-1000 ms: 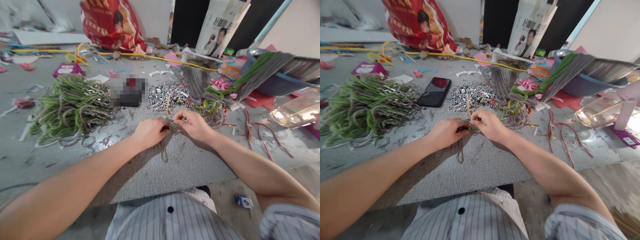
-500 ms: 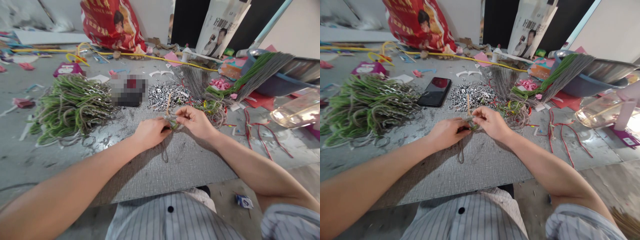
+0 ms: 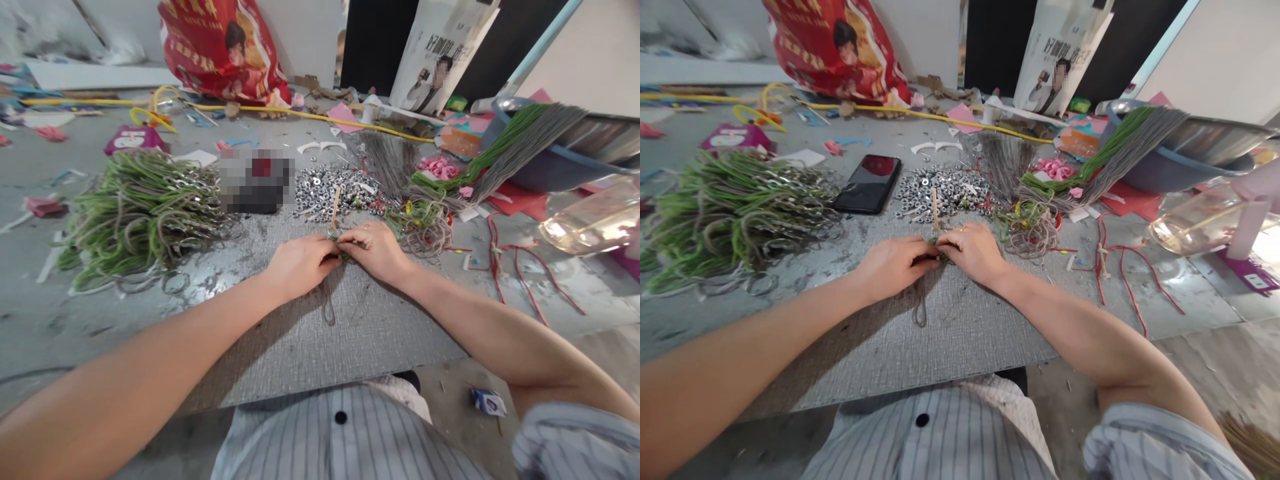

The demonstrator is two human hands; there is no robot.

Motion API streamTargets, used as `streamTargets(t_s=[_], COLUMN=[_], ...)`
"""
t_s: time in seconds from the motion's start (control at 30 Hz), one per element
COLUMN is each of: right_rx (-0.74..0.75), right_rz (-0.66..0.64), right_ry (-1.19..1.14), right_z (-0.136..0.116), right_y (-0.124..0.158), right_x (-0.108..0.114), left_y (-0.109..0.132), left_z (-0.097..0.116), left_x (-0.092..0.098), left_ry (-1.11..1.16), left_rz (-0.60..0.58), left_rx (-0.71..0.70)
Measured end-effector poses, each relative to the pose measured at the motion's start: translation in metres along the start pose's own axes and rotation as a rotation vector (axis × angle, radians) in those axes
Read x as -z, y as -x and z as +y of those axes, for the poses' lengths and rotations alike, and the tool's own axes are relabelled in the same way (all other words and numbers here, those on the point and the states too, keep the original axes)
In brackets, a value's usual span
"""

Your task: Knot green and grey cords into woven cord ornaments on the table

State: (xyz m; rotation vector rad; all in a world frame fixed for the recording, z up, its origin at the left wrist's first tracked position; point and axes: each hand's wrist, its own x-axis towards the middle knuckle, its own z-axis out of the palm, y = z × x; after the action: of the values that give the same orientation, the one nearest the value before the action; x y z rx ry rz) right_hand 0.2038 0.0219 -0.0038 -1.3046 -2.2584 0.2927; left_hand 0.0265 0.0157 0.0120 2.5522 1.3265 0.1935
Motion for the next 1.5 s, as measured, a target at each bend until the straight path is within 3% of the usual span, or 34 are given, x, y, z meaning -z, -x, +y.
streamTargets(t_s=[0.23, 0.67, 0.9, 1.1, 1.5], right_rx=[0.136, 0.130, 0.076, -0.080, -0.045], right_rz=[-0.106, -0.160, -0.173, -0.191, -0.589], right_ry=[0.022, 0.057, 0.146, 0.076, 0.065], right_z=[0.008, 0.005, -0.006, -0.001, 0.010], right_y=[0.003, 0.004, 0.004, 0.003, 0.002], right_x=[0.003, 0.002, 0.002, 0.008, 0.025], left_y=[-0.002, -0.001, -0.002, -0.001, -0.001], left_z=[-0.003, -0.002, -0.001, 0.000, 0.002], left_x=[-0.001, -0.001, 0.000, 0.000, -0.005], left_ry=[0.078, 0.088, 0.064, 0.068, 0.037], left_rz=[0.020, 0.034, 0.015, 0.016, 0.067], left_rx=[0.012, 0.044, 0.062, 0.059, 0.043])
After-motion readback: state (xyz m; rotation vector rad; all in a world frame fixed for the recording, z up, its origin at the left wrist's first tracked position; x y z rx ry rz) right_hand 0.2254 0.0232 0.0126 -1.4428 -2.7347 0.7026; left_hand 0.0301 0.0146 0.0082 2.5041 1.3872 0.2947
